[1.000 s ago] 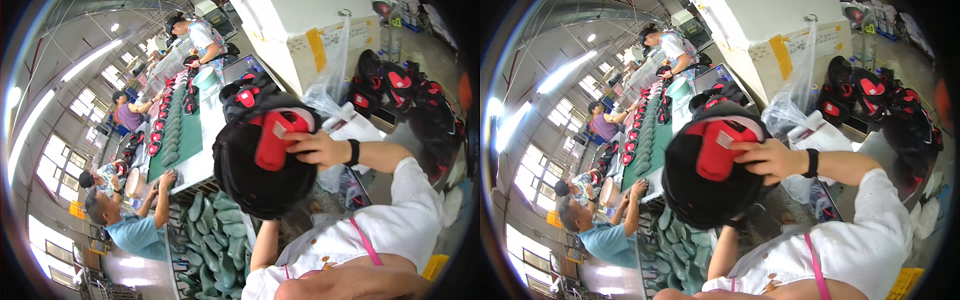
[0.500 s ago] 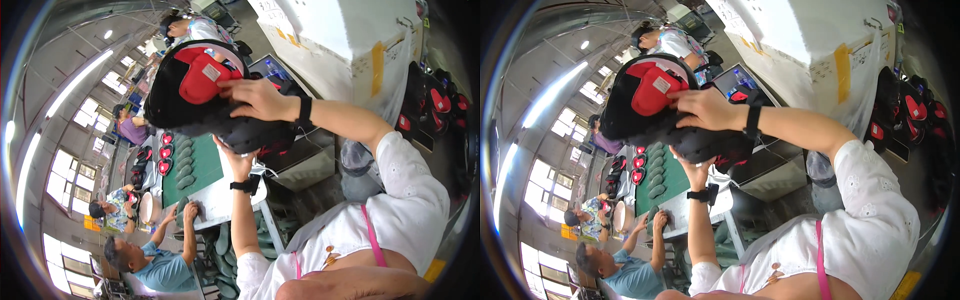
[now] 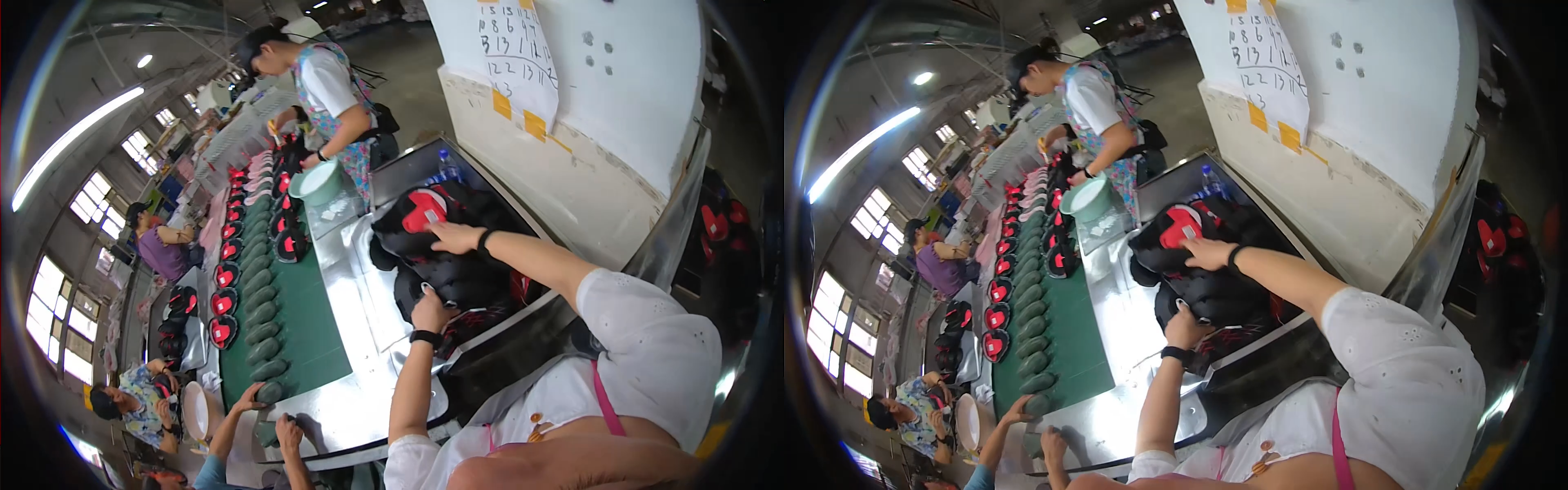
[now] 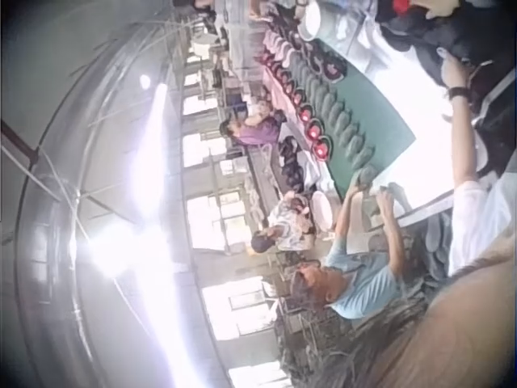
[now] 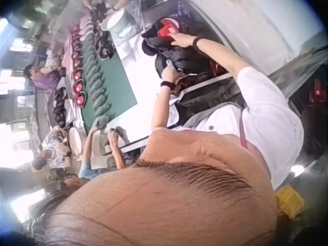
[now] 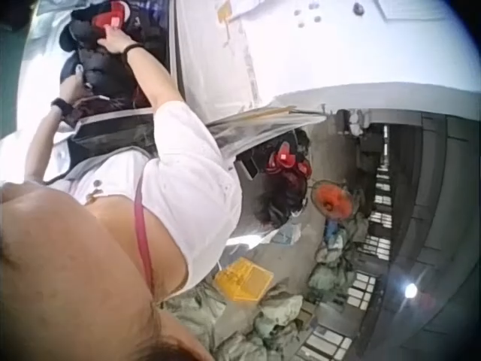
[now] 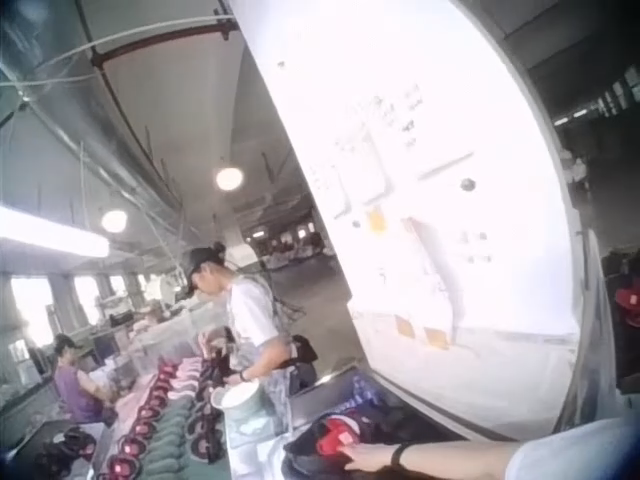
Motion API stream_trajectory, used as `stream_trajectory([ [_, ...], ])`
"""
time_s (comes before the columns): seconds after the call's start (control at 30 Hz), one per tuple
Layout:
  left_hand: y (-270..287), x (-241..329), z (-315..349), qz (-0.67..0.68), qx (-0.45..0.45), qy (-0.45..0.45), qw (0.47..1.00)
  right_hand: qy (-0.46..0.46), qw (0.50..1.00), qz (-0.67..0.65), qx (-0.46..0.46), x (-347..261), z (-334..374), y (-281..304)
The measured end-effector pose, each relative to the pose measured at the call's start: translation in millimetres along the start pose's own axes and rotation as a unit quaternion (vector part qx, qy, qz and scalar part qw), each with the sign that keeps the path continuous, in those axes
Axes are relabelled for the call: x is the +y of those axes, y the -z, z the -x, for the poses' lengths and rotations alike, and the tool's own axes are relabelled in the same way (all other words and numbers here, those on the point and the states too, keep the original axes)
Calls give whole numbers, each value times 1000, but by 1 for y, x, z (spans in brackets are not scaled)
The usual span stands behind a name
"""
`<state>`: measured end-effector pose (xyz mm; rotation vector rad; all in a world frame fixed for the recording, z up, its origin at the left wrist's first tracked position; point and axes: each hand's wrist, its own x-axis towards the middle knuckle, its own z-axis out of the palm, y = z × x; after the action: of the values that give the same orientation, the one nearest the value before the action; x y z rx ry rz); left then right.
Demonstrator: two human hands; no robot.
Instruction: Organizing and preparing shoe uppers and liners on a workstation in a factory assembly area.
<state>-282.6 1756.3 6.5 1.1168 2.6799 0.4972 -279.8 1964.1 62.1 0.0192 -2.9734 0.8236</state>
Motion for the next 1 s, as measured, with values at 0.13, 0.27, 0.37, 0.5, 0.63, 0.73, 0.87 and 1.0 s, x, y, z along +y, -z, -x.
stream_trajectory([
  [0.13,48,52,12,34,144,-69,987,-36,955,24,294,12,-13,27],
  [0.27,19,56,8,13,136,-197,971,48,936,39,347,-3,26,32],
  [0.37,-4,42,-19,-30,133,-105,985,127,956,-107,241,-49,116,39],
  [0.5,2,52,-29,-131,109,-109,979,100,967,-223,64,-102,281,37],
  [0.63,-5,71,-14,-190,82,-89,974,-10,965,-237,108,-113,463,32],
  [0.73,8,78,9,-217,110,-130,961,-171,900,-279,289,-106,601,12],
  [0.87,26,204,55,13,225,-238,945,-473,771,-157,396,-101,760,-37],
  [1.0,19,398,127,65,157,-481,860,-541,731,-69,410,-88,854,-88],
])
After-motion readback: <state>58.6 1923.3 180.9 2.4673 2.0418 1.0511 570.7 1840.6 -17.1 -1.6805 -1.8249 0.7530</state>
